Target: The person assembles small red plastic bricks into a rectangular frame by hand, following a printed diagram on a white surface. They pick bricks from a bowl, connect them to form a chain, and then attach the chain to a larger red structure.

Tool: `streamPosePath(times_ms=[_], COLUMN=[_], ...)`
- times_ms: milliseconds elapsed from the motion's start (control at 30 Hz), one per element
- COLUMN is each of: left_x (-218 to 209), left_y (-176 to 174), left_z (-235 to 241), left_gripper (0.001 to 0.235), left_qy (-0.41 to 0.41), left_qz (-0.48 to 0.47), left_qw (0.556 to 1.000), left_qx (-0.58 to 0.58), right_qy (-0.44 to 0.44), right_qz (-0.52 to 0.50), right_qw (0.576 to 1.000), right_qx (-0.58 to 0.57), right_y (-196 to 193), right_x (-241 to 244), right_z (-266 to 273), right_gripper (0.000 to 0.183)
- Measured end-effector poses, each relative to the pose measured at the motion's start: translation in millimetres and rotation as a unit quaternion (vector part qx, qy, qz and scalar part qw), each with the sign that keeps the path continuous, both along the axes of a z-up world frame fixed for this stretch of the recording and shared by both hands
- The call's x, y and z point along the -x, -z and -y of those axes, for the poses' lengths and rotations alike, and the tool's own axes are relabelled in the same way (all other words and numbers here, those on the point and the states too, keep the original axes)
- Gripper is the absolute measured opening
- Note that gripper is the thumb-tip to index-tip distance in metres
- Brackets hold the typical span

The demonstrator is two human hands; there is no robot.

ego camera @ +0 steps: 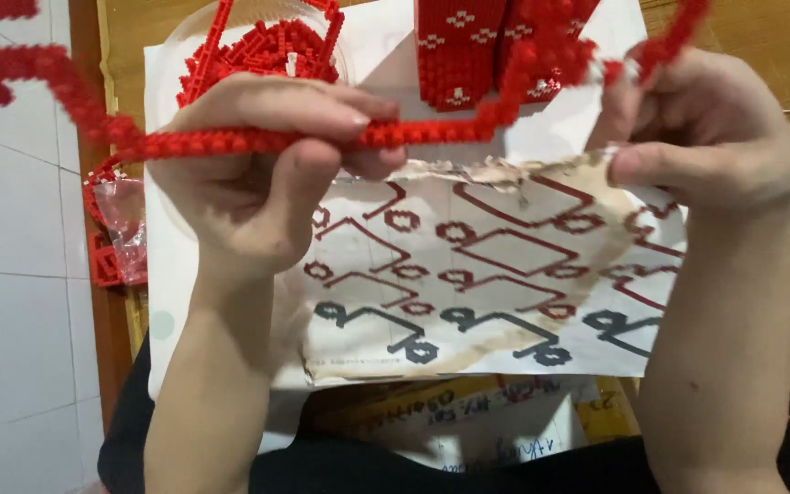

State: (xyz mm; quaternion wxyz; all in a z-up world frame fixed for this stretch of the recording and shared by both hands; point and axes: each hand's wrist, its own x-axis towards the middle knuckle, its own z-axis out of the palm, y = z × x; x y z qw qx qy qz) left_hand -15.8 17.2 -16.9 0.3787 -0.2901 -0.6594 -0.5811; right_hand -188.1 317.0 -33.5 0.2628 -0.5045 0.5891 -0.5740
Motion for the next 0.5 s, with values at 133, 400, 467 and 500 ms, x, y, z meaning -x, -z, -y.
streamPosePath(times_ms=[133, 400, 467, 500], left_x=[-12.0, -11.3, -12.6, -13.1], left_y=[-10.3, -9.0, -10.0, -10.7], left_z=[-12.5, -11.4, -12.8, -13.4], left_gripper=[0.029, 0.028, 0.028, 0.029], left_qy=[-0.007, 0.027, 0.026, 0.026], left_qz=[0.061, 0.028, 0.032, 0.036], left_qw=[0.997, 0.999, 0.998, 0.998], left_qx=[-0.048, -0.037, -0.041, -0.044], right_qy=[-0.008, -0.043, 0.016, 0.076], right_qz=[-0.048, -0.036, -0.069, -0.101], right_qw=[0.998, 0.998, 0.997, 0.992], right_qx=[0.032, -0.004, -0.007, -0.011], right_y=[0.8, 7.7, 24.4, 32.7], right_x=[-0.4, 31.2, 33.0, 34.0], right_z=[-1.3, -18.8, -38.0, -47.6], right_gripper=[0.017, 0.019, 0.03, 0.042])
